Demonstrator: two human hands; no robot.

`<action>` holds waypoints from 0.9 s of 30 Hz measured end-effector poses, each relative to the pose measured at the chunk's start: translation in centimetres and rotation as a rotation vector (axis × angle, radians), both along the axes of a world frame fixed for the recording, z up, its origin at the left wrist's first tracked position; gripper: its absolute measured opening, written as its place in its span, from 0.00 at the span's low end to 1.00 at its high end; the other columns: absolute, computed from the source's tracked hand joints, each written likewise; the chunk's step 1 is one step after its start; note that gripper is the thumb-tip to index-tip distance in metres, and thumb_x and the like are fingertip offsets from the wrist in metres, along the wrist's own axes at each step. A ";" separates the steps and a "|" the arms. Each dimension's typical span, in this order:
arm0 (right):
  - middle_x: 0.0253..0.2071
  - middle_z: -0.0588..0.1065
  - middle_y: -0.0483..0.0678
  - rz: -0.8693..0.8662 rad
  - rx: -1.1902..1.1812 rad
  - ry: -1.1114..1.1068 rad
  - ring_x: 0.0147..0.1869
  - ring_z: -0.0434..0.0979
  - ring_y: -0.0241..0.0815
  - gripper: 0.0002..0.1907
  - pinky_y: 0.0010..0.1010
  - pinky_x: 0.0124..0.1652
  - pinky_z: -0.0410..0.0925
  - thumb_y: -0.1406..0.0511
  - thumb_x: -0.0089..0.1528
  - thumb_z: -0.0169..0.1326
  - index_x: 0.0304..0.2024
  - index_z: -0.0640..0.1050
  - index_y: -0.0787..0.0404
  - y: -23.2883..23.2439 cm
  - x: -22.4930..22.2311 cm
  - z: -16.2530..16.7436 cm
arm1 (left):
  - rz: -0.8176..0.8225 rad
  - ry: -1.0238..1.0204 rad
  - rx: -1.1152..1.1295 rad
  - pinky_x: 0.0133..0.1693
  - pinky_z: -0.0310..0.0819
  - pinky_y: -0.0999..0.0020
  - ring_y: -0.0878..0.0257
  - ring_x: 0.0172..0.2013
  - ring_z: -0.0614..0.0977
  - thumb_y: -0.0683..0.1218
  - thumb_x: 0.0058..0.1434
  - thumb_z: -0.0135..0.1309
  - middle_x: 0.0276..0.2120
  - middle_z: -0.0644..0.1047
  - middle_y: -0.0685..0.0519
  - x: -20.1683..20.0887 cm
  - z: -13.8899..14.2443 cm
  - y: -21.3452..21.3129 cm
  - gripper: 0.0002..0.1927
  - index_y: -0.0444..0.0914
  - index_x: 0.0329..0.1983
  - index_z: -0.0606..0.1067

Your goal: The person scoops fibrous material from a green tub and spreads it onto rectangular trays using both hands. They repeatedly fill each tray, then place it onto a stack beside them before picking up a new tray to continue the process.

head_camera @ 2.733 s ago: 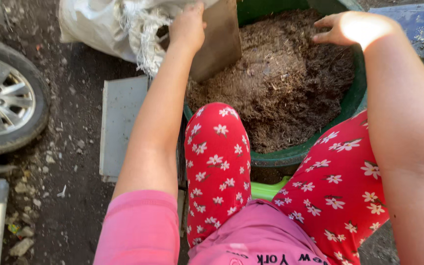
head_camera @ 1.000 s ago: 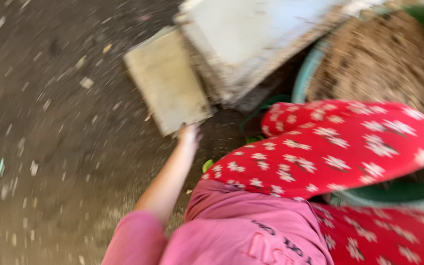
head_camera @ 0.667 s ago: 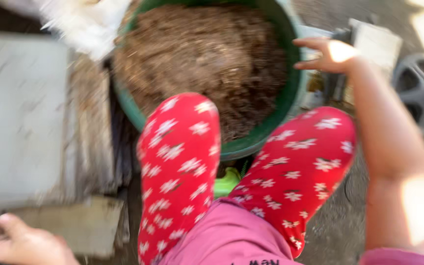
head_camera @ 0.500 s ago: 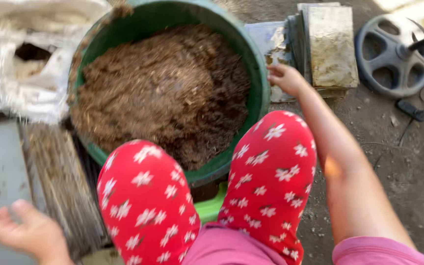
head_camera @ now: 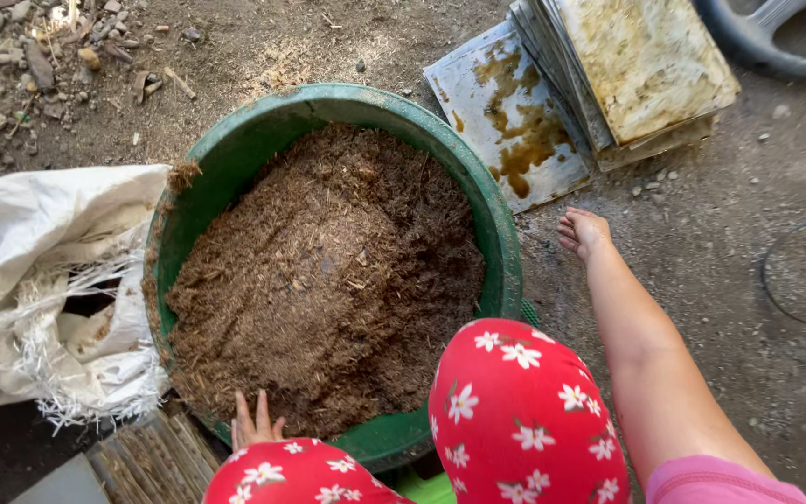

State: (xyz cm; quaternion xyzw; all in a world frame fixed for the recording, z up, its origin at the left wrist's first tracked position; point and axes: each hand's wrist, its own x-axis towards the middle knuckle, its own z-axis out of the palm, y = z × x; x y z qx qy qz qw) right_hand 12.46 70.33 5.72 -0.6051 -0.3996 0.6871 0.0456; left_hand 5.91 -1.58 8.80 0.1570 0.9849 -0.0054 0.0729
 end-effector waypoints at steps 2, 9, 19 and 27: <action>0.49 0.79 0.44 -0.045 -0.075 0.020 0.47 0.81 0.42 0.16 0.41 0.43 0.74 0.61 0.67 0.50 0.59 0.74 0.49 -0.4 -1.4 -1.6 | 0.004 0.029 -0.004 0.71 0.53 0.47 0.47 0.71 0.62 0.54 0.59 0.56 0.78 0.49 0.42 0.4 -0.4 0.1 0.37 0.47 0.73 0.61; 0.56 0.77 0.50 -0.222 -0.192 -0.032 0.54 0.81 0.52 0.20 0.49 0.50 0.73 0.56 0.68 0.51 0.59 0.72 0.56 -1.3 -6.4 -5.1 | 0.030 -0.028 -0.071 0.72 0.43 0.47 0.56 0.75 0.53 0.55 0.60 0.54 0.78 0.48 0.49 0.1 -1.2 -0.5 0.38 0.53 0.74 0.57; 0.67 0.71 0.53 -0.435 -0.352 0.408 0.68 0.71 0.55 0.27 0.58 0.63 0.65 0.52 0.67 0.50 0.65 0.70 0.56 -1.6 -7.8 -4.2 | 0.012 -0.028 -0.004 0.72 0.41 0.45 0.56 0.75 0.52 0.54 0.60 0.54 0.77 0.49 0.51 0.4 -1.9 -1.0 0.39 0.52 0.74 0.56; 0.70 0.68 0.54 -0.311 -0.191 0.755 0.72 0.69 0.55 0.24 0.56 0.68 0.64 0.61 0.73 0.48 0.70 0.65 0.59 -4.3 -4.7 -2.4 | 0.003 -0.064 0.016 0.72 0.37 0.43 0.56 0.75 0.49 0.55 0.57 0.57 0.77 0.47 0.50 -0.3 -2.0 -0.5 0.42 0.53 0.74 0.55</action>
